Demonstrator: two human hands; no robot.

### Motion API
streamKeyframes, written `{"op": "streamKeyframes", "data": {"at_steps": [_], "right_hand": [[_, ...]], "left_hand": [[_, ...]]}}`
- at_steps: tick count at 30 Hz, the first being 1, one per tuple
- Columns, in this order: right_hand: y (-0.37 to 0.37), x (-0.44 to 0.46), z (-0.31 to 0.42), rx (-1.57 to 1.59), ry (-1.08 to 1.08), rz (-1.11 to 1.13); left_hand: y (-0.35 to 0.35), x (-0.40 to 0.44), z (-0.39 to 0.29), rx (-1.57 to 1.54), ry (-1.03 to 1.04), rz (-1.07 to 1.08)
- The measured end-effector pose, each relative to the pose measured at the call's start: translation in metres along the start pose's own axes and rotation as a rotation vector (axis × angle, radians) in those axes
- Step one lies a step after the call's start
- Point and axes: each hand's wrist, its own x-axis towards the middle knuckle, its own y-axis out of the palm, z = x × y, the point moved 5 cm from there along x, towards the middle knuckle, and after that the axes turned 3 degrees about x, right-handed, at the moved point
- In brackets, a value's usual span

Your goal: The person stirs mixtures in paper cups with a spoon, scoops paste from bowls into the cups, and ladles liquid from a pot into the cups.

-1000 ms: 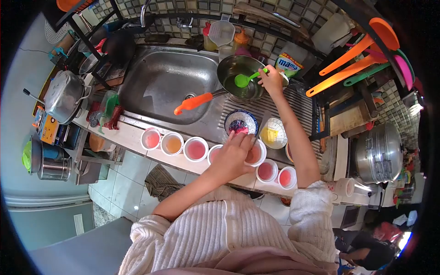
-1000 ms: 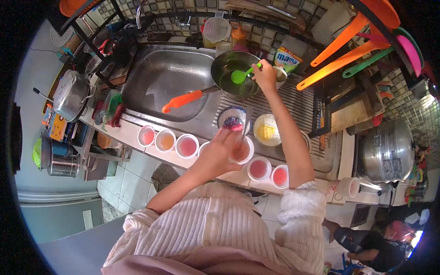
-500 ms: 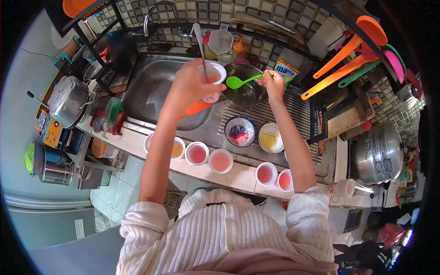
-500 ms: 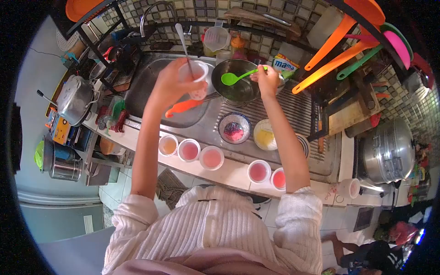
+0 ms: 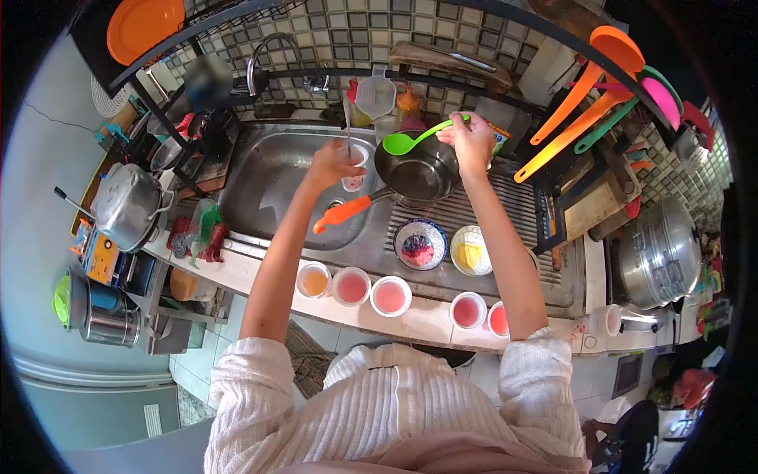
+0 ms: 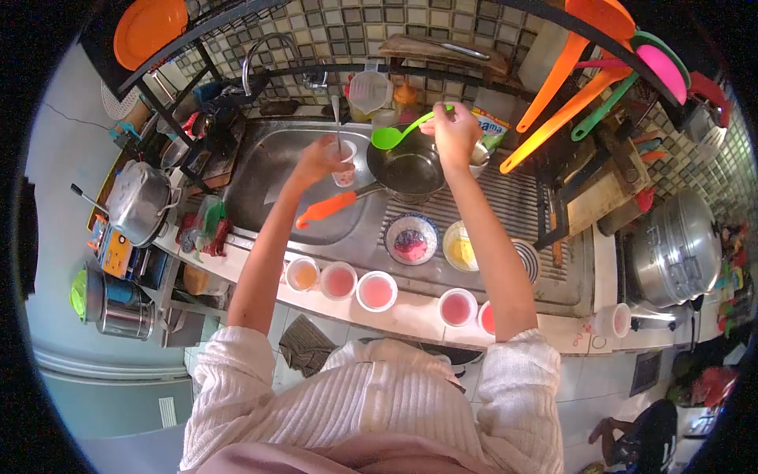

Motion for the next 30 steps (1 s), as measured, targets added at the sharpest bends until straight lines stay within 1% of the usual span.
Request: {"op": "streamKeyframes", "data": {"at_steps": [2, 4, 6, 8, 9, 10, 12, 13, 15, 16, 18, 19, 20, 21, 22, 23, 24, 26, 27, 28, 30], "right_hand": [[0.012, -0.002, 0.007, 0.033, 0.007, 0.025], [0.028, -0.007, 0.014, 0.045, -0.024, 0.1], [0.043, -0.01, 0.01, 0.044, -0.107, 0.151], [0.057, -0.022, 0.014, -0.015, -0.198, 0.206], [0.063, -0.031, 0.015, 0.011, -0.254, 0.253], [0.067, -0.04, 0.022, -0.185, -0.355, 0.287], [0.073, -0.055, 0.027, -0.27, -0.514, 0.401], [0.074, -0.063, 0.032, -0.312, -0.692, 0.388], [0.068, -0.065, 0.03, -0.307, -0.715, 0.363], [0.064, -0.065, 0.029, -0.301, -0.739, 0.335], [0.05, -0.055, 0.018, -0.202, -0.548, 0.228], [0.042, -0.049, 0.014, -0.119, -0.47, 0.166], [0.033, -0.042, 0.009, -0.037, -0.391, 0.104], [0.024, -0.035, 0.002, -0.007, -0.344, 0.064], [0.013, -0.028, -0.008, 0.023, -0.298, 0.022], [0.004, -0.025, -0.014, -0.073, -0.298, -0.015], [-0.004, -0.024, -0.021, -0.074, -0.299, -0.018], [-0.012, -0.027, -0.026, -0.449, -0.486, -0.002], [-0.014, -0.03, -0.03, -0.524, -0.538, 0.028], [-0.018, -0.031, -0.038, -0.524, -0.538, 0.027], [-0.02, -0.032, -0.063, -0.727, -0.55, 0.11]], "left_hand": [[0.004, -0.001, -0.002, -0.049, 0.056, -0.06], [0.014, 0.001, 0.003, -0.072, 0.027, -0.055], [0.026, 0.004, 0.011, -0.095, 0.121, -0.145], [0.036, 0.009, 0.017, -0.154, 0.151, -0.143], [0.039, 0.012, 0.02, -0.21, 0.18, -0.142], [0.032, 0.006, 0.011, -0.21, 0.178, -0.143], [0.009, -0.011, -0.019, -0.299, 0.177, -0.115], [0.008, -0.012, -0.019, -0.301, 0.174, -0.116], [0.008, -0.013, -0.018, -0.406, 0.143, -0.057], [0.006, -0.015, -0.017, -0.406, 0.142, -0.059], [0.004, -0.018, -0.012, -0.313, 0.023, -0.089], [0.003, -0.018, -0.009, -0.313, 0.023, -0.09], [0.004, -0.017, -0.004, -0.23, 0.041, -0.1], [0.004, -0.017, 0.0, -0.148, 0.059, -0.11], [0.007, -0.016, 0.005, -0.148, 0.06, -0.11], [0.007, -0.016, 0.007, -0.119, 0.105, -0.16], [0.008, -0.015, 0.009, -0.09, 0.152, -0.209], [0.006, -0.017, 0.008, -0.124, 0.143, -0.187], [0.005, -0.018, 0.007, -0.157, 0.13, -0.169], [0.005, -0.019, 0.007, -0.156, 0.131, -0.168], [0.005, -0.019, 0.008, -0.184, 0.111, -0.159]]}}
